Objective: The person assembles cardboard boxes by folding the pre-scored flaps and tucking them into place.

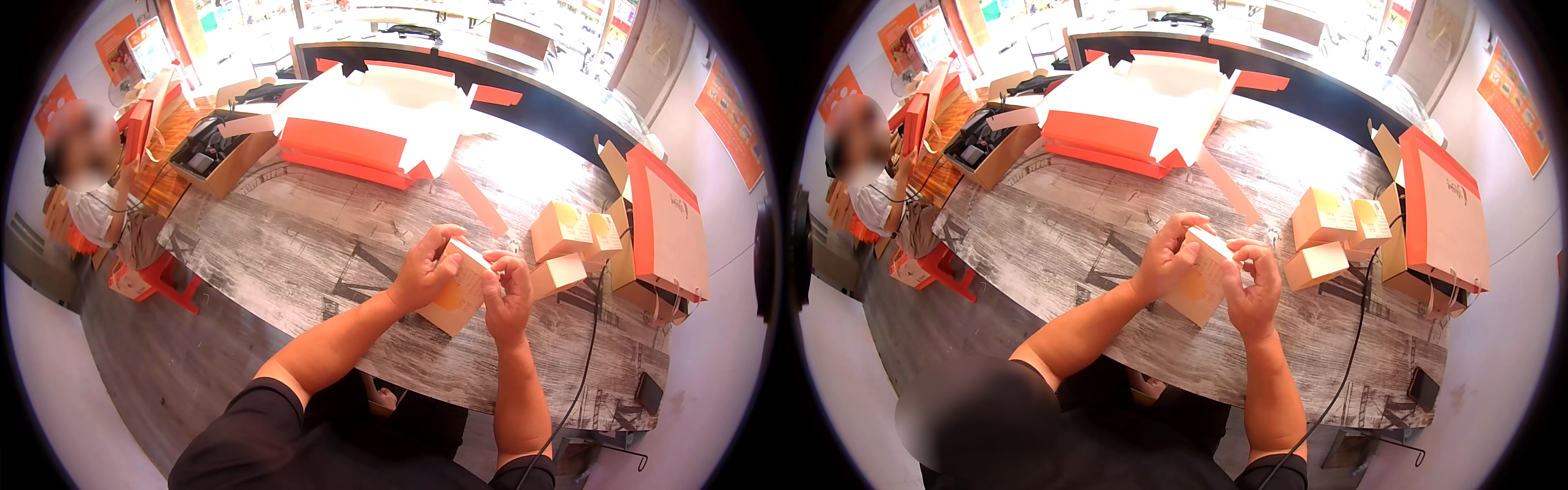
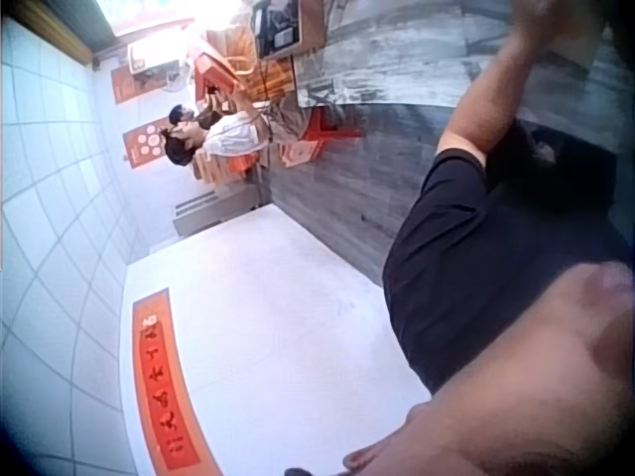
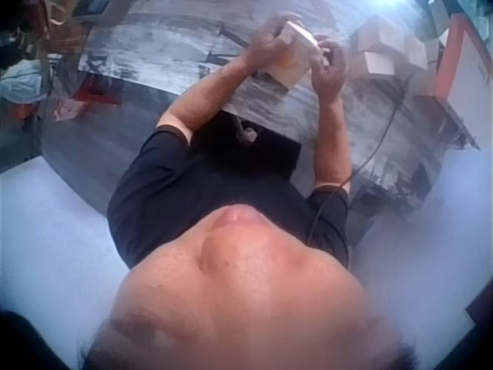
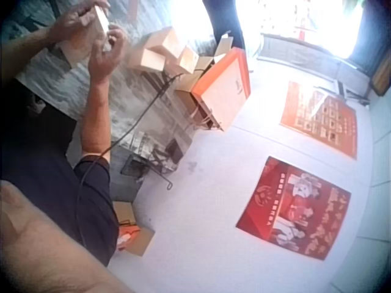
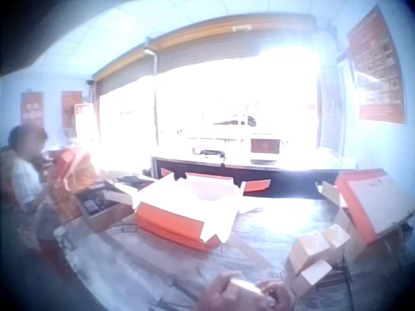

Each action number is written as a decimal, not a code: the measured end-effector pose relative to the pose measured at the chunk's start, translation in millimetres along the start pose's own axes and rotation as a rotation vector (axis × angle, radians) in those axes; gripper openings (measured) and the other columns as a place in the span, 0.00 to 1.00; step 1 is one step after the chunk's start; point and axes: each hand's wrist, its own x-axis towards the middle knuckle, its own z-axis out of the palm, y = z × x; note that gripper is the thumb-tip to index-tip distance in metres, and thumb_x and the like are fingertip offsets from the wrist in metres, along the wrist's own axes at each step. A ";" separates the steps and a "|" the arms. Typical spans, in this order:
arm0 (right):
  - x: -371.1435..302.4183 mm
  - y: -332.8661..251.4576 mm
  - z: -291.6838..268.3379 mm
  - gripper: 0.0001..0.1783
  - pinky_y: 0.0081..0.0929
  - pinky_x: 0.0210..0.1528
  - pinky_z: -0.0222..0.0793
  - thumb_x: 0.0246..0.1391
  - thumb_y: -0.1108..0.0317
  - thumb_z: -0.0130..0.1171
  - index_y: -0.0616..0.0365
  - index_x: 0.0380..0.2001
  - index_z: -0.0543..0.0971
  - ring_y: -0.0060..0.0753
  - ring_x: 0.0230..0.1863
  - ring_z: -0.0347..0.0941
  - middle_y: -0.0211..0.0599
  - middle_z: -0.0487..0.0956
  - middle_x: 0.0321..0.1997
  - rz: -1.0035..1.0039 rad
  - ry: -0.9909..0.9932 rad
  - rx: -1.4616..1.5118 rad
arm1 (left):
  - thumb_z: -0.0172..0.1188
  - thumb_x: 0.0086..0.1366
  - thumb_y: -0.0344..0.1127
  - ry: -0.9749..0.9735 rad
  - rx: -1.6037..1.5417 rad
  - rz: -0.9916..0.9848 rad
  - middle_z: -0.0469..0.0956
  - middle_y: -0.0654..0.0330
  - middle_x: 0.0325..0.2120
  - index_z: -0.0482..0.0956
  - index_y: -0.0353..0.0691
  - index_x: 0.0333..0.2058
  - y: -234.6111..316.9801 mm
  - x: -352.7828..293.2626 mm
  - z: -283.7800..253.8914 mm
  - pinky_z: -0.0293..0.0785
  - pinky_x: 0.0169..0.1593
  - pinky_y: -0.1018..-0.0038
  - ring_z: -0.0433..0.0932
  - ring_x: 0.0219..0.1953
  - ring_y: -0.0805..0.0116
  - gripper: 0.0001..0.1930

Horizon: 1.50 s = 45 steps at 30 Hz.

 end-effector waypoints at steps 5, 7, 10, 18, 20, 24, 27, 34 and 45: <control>0.2 -1.0 0.9 0.06 0.25 0.45 0.75 0.58 0.77 0.60 0.57 0.37 0.74 0.27 0.48 0.76 0.38 0.81 0.47 0.010 0.012 0.005 | 0.52 0.68 0.27 0.001 0.041 -0.001 0.78 0.59 0.47 0.69 0.40 0.58 -2.6 -0.7 -0.2 0.76 0.50 0.74 0.77 0.45 0.75 0.20; -0.1 1.0 0.1 0.05 0.25 0.45 0.74 0.58 0.76 0.60 0.57 0.36 0.74 0.27 0.47 0.76 0.38 0.81 0.47 0.009 0.017 -0.009 | 0.56 0.69 0.30 0.018 0.021 -0.002 0.79 0.56 0.46 0.69 0.39 0.57 -2.9 -0.7 0.3 0.76 0.52 0.72 0.77 0.47 0.71 0.19; -0.4 1.6 0.1 0.05 0.24 0.44 0.74 0.59 0.76 0.60 0.57 0.36 0.75 0.26 0.47 0.76 0.37 0.81 0.46 0.017 0.027 0.017 | 0.52 0.70 0.27 -0.013 0.036 0.026 0.77 0.60 0.50 0.68 0.40 0.59 -4.0 -0.8 -0.3 0.76 0.49 0.75 0.77 0.44 0.77 0.19; 0.3 1.2 -0.9 0.04 0.23 0.43 0.74 0.59 0.76 0.60 0.58 0.36 0.75 0.25 0.45 0.76 0.37 0.81 0.45 -0.006 0.026 0.013 | 0.54 0.71 0.30 -0.022 0.079 0.034 0.78 0.61 0.48 0.69 0.40 0.57 -6.3 -0.5 -2.4 0.76 0.49 0.76 0.77 0.44 0.78 0.17; 0.3 0.0 -0.8 0.04 0.23 0.42 0.74 0.59 0.76 0.60 0.58 0.37 0.75 0.25 0.45 0.76 0.37 0.81 0.44 -0.010 0.025 0.005 | 0.55 0.71 0.30 -0.027 0.089 0.044 0.78 0.61 0.47 0.69 0.40 0.57 -6.8 -0.1 -3.3 0.76 0.48 0.76 0.77 0.44 0.78 0.17; 0.7 -1.6 -0.2 0.04 0.23 0.41 0.74 0.60 0.76 0.60 0.58 0.37 0.76 0.25 0.45 0.76 0.37 0.81 0.44 -0.019 0.026 -0.015 | 0.55 0.70 0.29 -0.034 0.080 0.042 0.79 0.62 0.46 0.69 0.40 0.57 -5.3 0.4 -3.9 0.75 0.48 0.76 0.77 0.43 0.79 0.17; 0.7 -3.9 0.5 0.04 0.23 0.41 0.74 0.59 0.76 0.60 0.58 0.37 0.76 0.25 0.45 0.76 0.36 0.81 0.43 -0.017 0.031 -0.024 | 0.55 0.70 0.29 -0.040 0.082 0.036 0.79 0.62 0.45 0.70 0.39 0.56 -1.4 0.8 -3.9 0.75 0.47 0.76 0.77 0.42 0.79 0.17; 0.7 -5.9 -0.8 0.05 0.23 0.40 0.73 0.58 0.76 0.61 0.57 0.36 0.76 0.26 0.44 0.77 0.36 0.81 0.43 -0.043 0.034 -0.126 | 0.55 0.68 0.30 -0.045 0.067 0.000 0.79 0.62 0.43 0.72 0.38 0.55 2.2 0.7 -3.5 0.75 0.46 0.76 0.77 0.41 0.79 0.17; 1.4 -10.1 2.1 0.05 0.24 0.38 0.74 0.57 0.76 0.62 0.58 0.36 0.76 0.28 0.42 0.77 0.38 0.81 0.42 -0.064 0.055 -0.121 | 0.56 0.66 0.30 -0.008 0.065 0.033 0.79 0.57 0.48 0.73 0.37 0.56 2.1 1.4 -1.6 0.75 0.51 0.73 0.77 0.47 0.73 0.19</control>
